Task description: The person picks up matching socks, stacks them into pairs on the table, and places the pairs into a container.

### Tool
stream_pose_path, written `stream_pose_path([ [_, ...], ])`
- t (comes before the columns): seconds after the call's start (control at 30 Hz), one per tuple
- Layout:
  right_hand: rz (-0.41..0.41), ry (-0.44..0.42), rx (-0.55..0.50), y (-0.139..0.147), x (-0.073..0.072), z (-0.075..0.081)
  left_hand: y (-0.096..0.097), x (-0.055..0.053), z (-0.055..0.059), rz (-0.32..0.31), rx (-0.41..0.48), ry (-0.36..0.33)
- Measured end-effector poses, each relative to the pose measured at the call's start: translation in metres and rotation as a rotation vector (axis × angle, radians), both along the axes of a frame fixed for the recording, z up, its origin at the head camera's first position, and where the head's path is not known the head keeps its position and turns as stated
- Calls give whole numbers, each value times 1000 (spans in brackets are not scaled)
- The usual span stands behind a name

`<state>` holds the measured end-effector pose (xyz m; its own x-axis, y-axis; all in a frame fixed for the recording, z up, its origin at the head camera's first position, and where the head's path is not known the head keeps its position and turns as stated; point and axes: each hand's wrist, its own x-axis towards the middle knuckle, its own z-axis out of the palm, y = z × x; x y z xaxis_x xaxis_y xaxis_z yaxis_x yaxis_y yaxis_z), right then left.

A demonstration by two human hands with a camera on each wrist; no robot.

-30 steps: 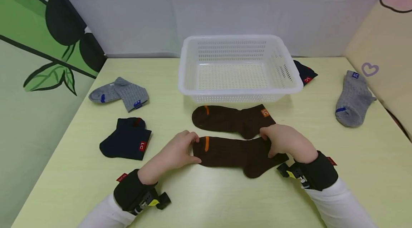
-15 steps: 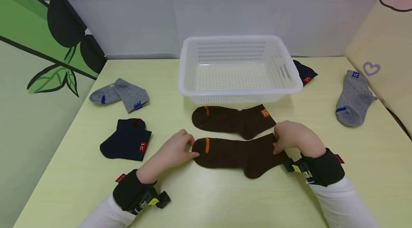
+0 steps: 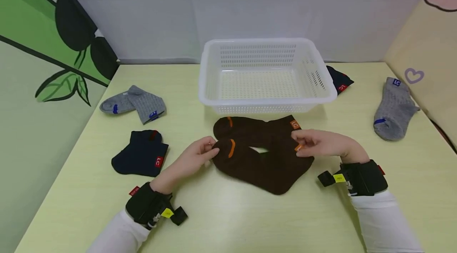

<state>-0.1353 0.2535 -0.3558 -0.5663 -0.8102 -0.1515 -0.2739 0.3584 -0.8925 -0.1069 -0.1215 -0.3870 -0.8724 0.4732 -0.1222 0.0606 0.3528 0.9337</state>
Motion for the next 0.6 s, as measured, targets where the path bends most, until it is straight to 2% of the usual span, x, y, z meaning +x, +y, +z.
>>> stream_pose_path([
  [0.1, -104, 39, -180, 3, -2, 0, 2, -2, -2, 112, 125, 24],
  [0.17, -191, 33, -232, 3, -3, 1, 4, -3, -4, 179, 223, 57],
  [0.27, -340, -1, -241, 2, -7, 0, 6, -9, -6, 231, 348, 129],
  [0.33, -445, -48, -209, 1, -9, -1, 9, -13, -6, 250, 383, 155],
  [0.43, -574, -84, -126, 1, -12, -3, 13, -19, -3, 294, 290, 177],
  [0.53, -636, -88, -50, 1, -14, -5, 16, -25, -2, 335, 179, 176],
  [0.6, -664, -64, -4, 1, -16, -7, 18, -29, -2, 362, 137, 173],
])
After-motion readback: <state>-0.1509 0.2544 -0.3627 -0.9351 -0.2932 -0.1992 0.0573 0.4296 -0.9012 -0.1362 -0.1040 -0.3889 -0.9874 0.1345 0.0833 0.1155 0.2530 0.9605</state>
